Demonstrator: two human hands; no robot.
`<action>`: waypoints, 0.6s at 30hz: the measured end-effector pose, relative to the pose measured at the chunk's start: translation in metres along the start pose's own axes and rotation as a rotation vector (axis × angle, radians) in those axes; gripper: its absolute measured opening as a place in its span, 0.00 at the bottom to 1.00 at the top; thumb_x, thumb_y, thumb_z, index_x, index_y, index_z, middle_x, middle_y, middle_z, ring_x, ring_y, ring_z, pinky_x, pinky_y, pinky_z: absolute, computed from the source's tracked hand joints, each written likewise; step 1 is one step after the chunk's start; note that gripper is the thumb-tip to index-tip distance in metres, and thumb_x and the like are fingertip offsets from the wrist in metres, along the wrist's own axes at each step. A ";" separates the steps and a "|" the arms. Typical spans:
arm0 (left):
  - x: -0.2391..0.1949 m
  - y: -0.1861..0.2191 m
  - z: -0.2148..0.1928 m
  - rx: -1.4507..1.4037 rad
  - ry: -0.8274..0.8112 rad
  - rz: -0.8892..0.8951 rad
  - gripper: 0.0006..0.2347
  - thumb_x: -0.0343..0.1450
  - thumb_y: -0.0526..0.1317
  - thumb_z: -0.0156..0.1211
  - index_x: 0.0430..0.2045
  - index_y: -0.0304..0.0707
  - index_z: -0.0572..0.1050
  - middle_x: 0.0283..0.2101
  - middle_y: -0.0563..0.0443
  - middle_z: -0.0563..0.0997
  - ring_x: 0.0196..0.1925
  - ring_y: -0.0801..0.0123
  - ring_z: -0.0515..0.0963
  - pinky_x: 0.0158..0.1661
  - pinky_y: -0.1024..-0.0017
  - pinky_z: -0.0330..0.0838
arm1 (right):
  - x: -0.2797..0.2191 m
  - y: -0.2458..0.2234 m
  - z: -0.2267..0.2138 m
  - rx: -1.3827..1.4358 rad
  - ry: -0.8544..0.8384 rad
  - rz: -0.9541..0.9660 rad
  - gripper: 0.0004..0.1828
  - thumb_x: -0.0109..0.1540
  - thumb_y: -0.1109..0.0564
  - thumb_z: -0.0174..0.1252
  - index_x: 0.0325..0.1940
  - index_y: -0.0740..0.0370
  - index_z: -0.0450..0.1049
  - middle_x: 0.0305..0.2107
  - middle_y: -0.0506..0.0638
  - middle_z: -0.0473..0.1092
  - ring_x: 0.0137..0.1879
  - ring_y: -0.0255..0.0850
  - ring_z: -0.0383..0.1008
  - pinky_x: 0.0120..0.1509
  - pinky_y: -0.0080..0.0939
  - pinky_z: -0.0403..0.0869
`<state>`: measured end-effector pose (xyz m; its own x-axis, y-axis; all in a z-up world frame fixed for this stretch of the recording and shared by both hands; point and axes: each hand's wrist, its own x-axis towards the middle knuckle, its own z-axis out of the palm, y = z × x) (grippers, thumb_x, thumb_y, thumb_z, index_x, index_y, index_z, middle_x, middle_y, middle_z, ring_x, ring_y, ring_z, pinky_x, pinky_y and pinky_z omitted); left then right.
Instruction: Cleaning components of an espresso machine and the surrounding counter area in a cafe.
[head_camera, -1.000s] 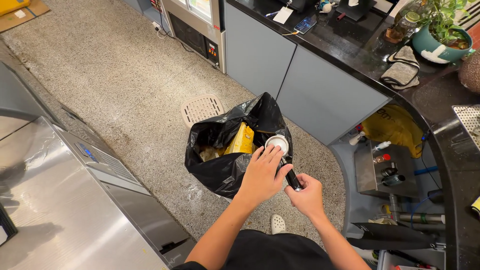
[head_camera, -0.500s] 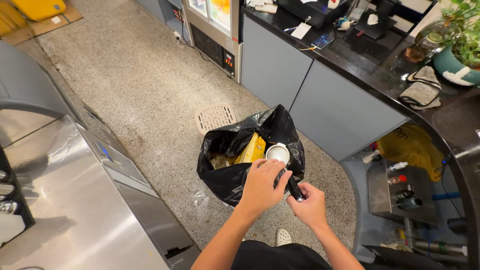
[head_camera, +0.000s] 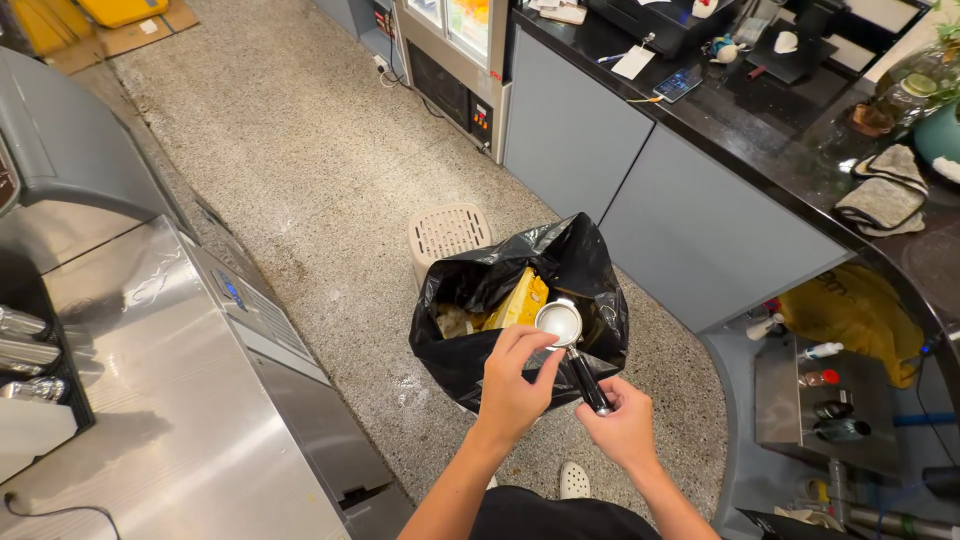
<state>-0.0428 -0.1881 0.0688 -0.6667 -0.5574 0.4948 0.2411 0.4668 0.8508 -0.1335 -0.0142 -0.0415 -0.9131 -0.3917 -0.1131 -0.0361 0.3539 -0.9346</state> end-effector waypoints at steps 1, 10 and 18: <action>-0.002 -0.004 -0.001 0.004 0.002 -0.003 0.08 0.67 0.30 0.67 0.37 0.31 0.79 0.41 0.44 0.81 0.42 0.57 0.82 0.45 0.68 0.75 | 0.000 -0.002 0.001 0.001 -0.005 0.001 0.09 0.48 0.67 0.65 0.31 0.71 0.74 0.15 0.49 0.73 0.17 0.30 0.68 0.20 0.34 0.65; -0.019 -0.018 -0.017 -0.099 0.001 -0.140 0.06 0.66 0.26 0.66 0.33 0.31 0.80 0.35 0.49 0.80 0.35 0.68 0.82 0.38 0.75 0.77 | 0.006 -0.018 0.017 0.040 -0.065 0.045 0.08 0.50 0.68 0.64 0.32 0.72 0.74 0.15 0.50 0.72 0.15 0.33 0.68 0.18 0.35 0.65; -0.048 -0.035 -0.006 -0.036 -0.222 -0.456 0.10 0.69 0.40 0.67 0.36 0.31 0.81 0.34 0.48 0.82 0.33 0.68 0.81 0.35 0.71 0.74 | 0.003 -0.005 0.027 0.244 -0.035 0.035 0.07 0.53 0.69 0.61 0.35 0.73 0.73 0.16 0.52 0.71 0.15 0.34 0.68 0.17 0.36 0.64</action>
<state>-0.0149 -0.1822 0.0160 -0.8427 -0.5378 0.0255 -0.0878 0.1839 0.9790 -0.1246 -0.0402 -0.0463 -0.8973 -0.4134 -0.1549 0.0987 0.1541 -0.9831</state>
